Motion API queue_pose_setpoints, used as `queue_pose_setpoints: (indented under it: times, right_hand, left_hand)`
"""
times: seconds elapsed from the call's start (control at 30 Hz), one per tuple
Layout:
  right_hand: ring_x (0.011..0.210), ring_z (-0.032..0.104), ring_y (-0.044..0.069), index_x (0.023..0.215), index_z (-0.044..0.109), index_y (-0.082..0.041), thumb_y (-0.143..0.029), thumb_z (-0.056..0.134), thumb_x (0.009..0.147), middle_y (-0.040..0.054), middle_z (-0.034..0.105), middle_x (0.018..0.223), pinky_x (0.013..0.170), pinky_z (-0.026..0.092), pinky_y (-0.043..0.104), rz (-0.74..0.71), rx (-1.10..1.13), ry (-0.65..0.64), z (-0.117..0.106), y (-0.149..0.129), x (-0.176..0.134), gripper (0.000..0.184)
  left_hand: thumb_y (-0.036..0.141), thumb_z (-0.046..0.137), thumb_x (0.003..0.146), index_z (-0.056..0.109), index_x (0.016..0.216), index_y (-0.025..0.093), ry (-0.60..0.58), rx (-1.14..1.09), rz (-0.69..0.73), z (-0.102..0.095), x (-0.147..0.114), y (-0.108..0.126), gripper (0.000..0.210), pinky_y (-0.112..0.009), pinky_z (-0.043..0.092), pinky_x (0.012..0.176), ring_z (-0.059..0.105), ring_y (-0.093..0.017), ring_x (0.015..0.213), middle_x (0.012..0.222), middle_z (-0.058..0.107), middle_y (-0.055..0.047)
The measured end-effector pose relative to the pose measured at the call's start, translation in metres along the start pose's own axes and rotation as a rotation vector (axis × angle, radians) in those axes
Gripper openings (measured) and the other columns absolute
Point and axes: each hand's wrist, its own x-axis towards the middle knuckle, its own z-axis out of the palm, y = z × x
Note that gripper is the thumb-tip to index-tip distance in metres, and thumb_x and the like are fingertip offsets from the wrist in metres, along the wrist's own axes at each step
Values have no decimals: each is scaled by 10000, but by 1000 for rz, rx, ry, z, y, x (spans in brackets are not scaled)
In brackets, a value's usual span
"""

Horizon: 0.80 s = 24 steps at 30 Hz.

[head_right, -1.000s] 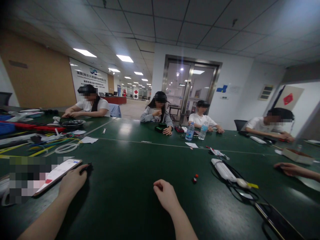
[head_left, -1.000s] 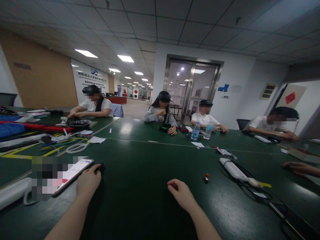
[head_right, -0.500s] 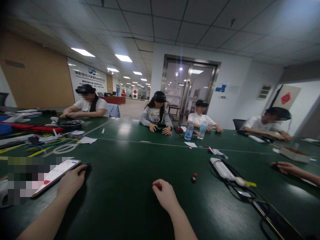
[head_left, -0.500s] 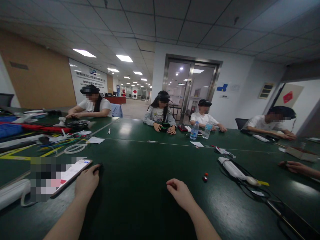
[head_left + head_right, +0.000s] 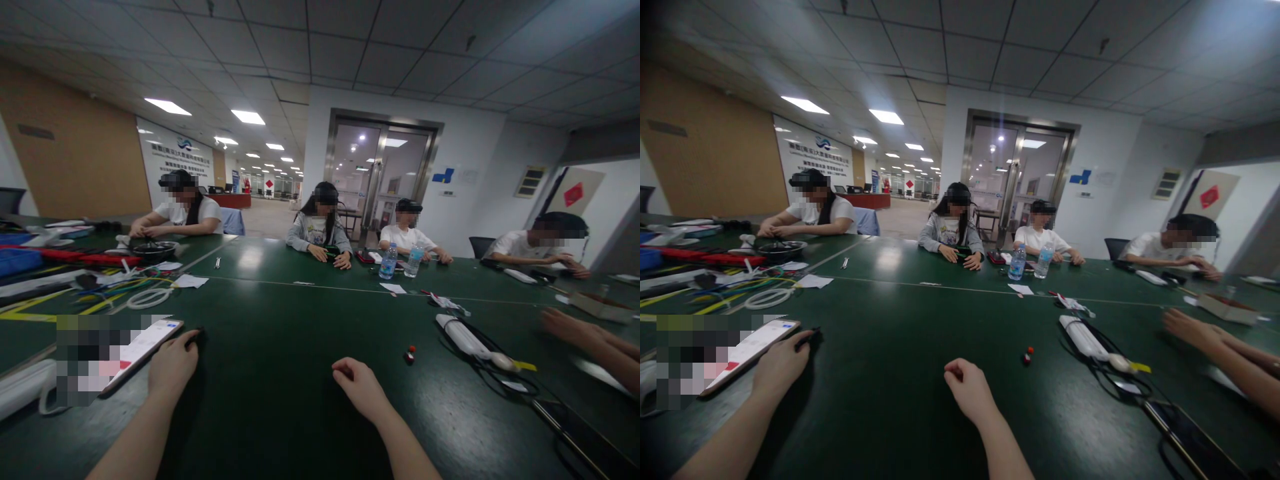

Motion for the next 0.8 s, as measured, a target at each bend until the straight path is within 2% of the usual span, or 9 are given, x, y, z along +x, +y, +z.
queue_pose_setpoints:
  times: [0.27, 0.4, 0.5, 0.8]
  right_hand:
    - [939, 556, 163, 981, 581, -237, -300, 483, 783, 4, 600, 1000, 784, 432, 281, 6, -2, 10, 1, 1, 1, 230]
    - [943, 554, 161, 981, 579, -239, -310, 483, 783, -1, 598, 1006, 785, 432, 279, 0, 6, 10, 1, 2, 1, 230]
    - [939, 556, 160, 977, 582, -240, -305, 485, 782, -2, 598, 1002, 786, 433, 279, -11, 11, 15, 1, 2, 1, 227]
    - [931, 561, 158, 983, 585, -242, -299, 485, 783, -2, 600, 995, 779, 443, 281, -11, 17, 19, 1, 2, 1, 230]
  left_hand:
    - [279, 340, 794, 531, 1161, 200, -13, -2, -34, -1, -2, 2, 421, -375, 435, 834, 533, -288, 1017, 1101, 570, -147]
    - [325, 344, 783, 540, 1150, 237, -9, -1, -135, -7, -5, 5, 425, -437, 453, 753, 508, -362, 1020, 1172, 524, -146]
    - [344, 360, 772, 529, 1156, 267, -19, -13, -184, -11, -8, 7, 427, -447, 451, 748, 496, -371, 1023, 1199, 504, -121]
    - [340, 349, 780, 511, 1173, 261, -31, -28, -176, -15, -11, 11, 432, -463, 437, 779, 491, -366, 1035, 1207, 489, -138]
